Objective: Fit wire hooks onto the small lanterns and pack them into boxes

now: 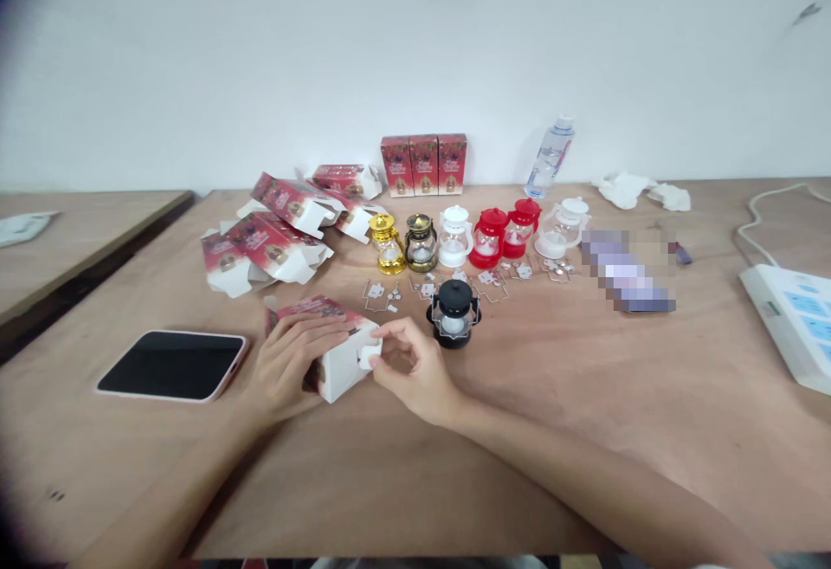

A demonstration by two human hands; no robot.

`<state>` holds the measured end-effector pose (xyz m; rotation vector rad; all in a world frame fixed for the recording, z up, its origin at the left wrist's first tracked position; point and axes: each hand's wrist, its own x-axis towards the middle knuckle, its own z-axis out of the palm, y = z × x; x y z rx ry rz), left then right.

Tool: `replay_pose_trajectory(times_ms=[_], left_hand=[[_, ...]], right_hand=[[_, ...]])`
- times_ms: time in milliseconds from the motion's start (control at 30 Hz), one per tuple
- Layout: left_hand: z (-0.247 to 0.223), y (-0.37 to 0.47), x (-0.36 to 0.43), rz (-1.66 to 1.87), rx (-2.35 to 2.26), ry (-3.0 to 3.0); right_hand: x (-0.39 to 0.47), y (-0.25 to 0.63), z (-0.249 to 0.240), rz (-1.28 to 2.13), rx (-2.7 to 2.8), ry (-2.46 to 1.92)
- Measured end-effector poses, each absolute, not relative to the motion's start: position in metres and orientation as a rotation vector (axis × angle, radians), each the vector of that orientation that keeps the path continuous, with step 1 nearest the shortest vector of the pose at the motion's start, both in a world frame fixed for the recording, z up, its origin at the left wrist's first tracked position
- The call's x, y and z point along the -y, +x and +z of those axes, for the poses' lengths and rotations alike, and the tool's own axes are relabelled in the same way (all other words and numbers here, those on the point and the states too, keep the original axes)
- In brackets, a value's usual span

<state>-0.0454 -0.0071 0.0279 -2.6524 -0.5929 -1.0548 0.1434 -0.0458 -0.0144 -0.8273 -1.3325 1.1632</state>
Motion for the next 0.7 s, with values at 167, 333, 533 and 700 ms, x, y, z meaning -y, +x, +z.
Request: replay_pose_trajectory(times_ms=[167,333,533,700], left_hand=[[0.026,-0.048,0.007,-1.047,0.576,-2.641],[0.022,-0.050,0.006,-1.059,0.501,-2.611],[0.019,-0.045,0.008,-1.130,0.414,-2.679],[0.027,-0.043,0.017,-1.235,0.636,-2.683]], right_hand=[[0.045,0.144,-0.012,1.187,1.365,-0.797],[0.043,0.143,-0.013,1.223,1.368,-0.782],[0.041,0.145,-0.013,1.324,1.448,-0.726],[0.045,0.145,-0.019,0.889,1.571,-0.751]])
